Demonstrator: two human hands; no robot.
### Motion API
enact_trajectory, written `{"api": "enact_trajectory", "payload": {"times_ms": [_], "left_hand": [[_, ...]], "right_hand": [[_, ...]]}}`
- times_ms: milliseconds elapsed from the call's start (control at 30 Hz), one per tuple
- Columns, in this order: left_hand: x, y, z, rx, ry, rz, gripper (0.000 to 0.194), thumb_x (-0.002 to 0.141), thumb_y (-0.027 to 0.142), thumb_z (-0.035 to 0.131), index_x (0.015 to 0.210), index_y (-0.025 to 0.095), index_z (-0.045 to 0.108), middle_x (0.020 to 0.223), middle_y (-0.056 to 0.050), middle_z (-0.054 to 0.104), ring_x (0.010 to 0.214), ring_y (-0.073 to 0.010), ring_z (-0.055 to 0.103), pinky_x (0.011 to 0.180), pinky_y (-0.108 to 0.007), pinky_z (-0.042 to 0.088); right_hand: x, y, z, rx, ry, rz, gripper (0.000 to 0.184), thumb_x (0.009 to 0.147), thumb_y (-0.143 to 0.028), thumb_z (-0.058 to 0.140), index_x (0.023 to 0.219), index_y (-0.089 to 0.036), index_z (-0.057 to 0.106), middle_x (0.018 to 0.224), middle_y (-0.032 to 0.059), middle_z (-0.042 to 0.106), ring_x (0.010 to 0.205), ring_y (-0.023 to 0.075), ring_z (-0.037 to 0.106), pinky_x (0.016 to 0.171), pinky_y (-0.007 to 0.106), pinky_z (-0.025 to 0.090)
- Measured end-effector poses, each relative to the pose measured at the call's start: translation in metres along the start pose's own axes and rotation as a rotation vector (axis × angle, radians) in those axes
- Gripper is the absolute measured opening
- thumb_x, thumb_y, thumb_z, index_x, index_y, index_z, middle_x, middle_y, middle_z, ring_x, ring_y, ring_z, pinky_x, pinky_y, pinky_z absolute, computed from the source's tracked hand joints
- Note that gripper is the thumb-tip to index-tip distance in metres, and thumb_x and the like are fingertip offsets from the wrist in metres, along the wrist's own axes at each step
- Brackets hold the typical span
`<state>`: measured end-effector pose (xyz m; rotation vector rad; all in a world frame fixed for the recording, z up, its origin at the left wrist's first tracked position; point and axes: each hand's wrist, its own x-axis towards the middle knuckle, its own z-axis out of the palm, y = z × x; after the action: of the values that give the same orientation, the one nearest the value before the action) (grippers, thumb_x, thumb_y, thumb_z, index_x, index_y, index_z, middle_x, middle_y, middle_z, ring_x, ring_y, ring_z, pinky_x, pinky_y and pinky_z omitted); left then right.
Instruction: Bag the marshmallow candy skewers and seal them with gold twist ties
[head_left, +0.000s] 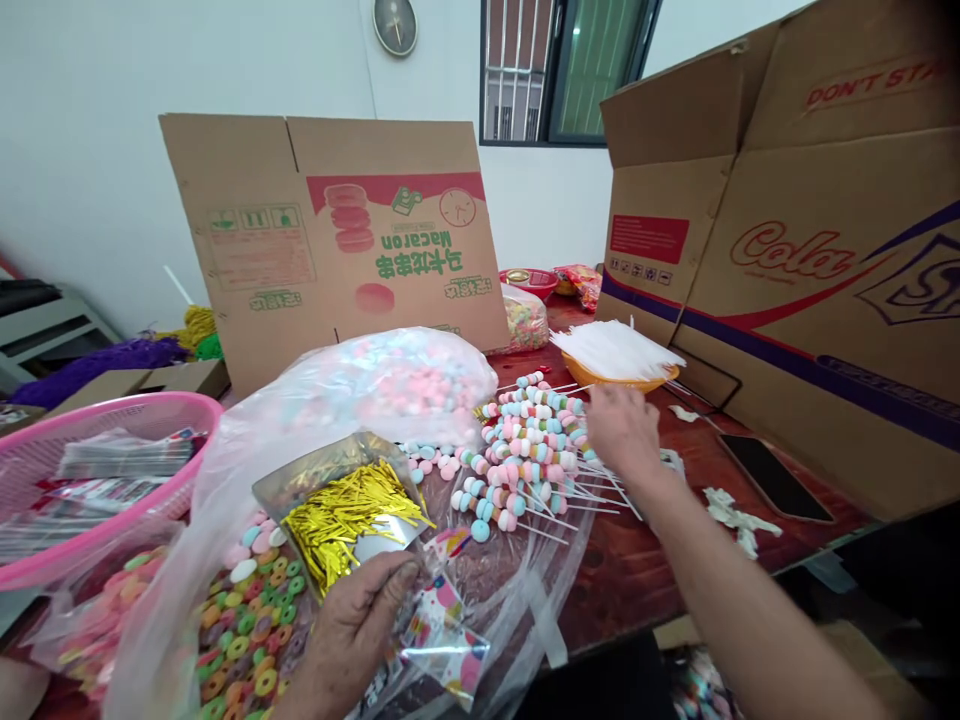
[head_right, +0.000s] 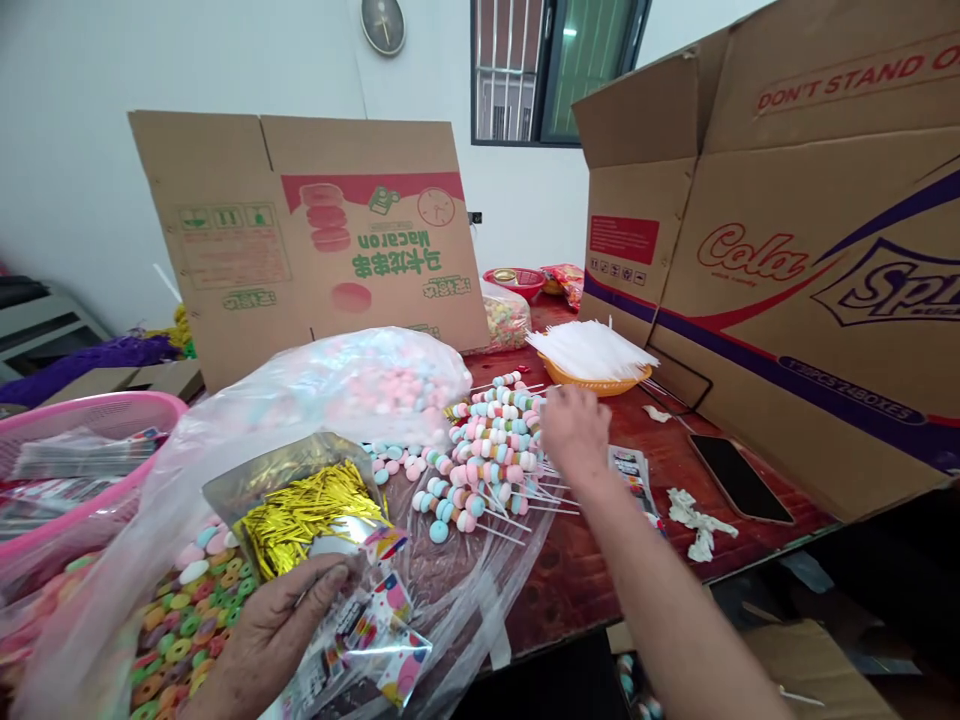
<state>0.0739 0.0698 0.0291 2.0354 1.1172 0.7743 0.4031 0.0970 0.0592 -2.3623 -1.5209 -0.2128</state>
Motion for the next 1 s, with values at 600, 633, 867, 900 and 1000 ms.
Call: {"api": "enact_trajectory", "payload": {"times_ms": [600,633,867,900,1000], "left_hand": [[-0.027,-0.007,-0.030,-0.033,0.034,0.042,0.025,0.087,0.029,0.043,0.092,0.018,0.066,0.089,-0.005,0.069,0.083,-0.0159,0.062,0.076,-0.025,0.046],[-0.028,-0.005,-0.031,-0.026,0.029,0.050,0.026,0.087,0.028,0.043,0.092,0.019,0.066,0.088,-0.005,0.069,0.082,-0.0158,0.062,0.075,-0.025,0.046],[-0.028,0.000,-0.042,0.036,-0.057,0.045,0.026,0.086,0.031,0.044,0.089,0.020,0.067,0.087,-0.005,0.069,0.082,-0.0168,0.061,0.076,-0.027,0.046],[-0.027,0.001,-0.041,0.047,-0.081,0.053,0.026,0.086,0.031,0.043,0.089,0.020,0.067,0.087,-0.005,0.069,0.083,-0.0169,0.061,0.077,-0.027,0.046],[-0.025,0.005,-0.035,0.107,-0.140,0.105,0.028,0.088,0.030,0.041,0.096,0.022,0.067,0.092,-0.005,0.069,0.088,-0.0173,0.060,0.082,-0.028,0.044]], "right_hand": [[-0.106,0.006,-0.019,0.227,0.173,-0.823,0.022,0.085,-0.012,0.038,0.102,-0.018,0.052,0.092,0.0107,0.059,0.088,0.0207,0.057,0.075,0.033,0.048],[-0.108,0.005,-0.018,0.205,0.151,-0.850,0.024,0.083,-0.010,0.039,0.101,-0.017,0.052,0.092,0.0111,0.059,0.087,0.0211,0.057,0.075,0.033,0.048],[-0.112,0.011,-0.022,0.185,0.018,-0.931,0.034,0.076,-0.007,0.041,0.103,-0.019,0.056,0.095,0.0108,0.061,0.089,0.0215,0.056,0.076,0.033,0.048],[-0.114,0.009,-0.023,0.196,0.006,-0.938,0.033,0.075,-0.007,0.041,0.101,-0.019,0.057,0.093,0.0105,0.061,0.087,0.0208,0.057,0.074,0.032,0.048],[-0.118,-0.002,-0.024,0.226,-0.030,-0.956,0.031,0.074,-0.004,0.037,0.089,-0.019,0.059,0.085,0.0092,0.061,0.078,0.0185,0.058,0.070,0.029,0.048]]}}
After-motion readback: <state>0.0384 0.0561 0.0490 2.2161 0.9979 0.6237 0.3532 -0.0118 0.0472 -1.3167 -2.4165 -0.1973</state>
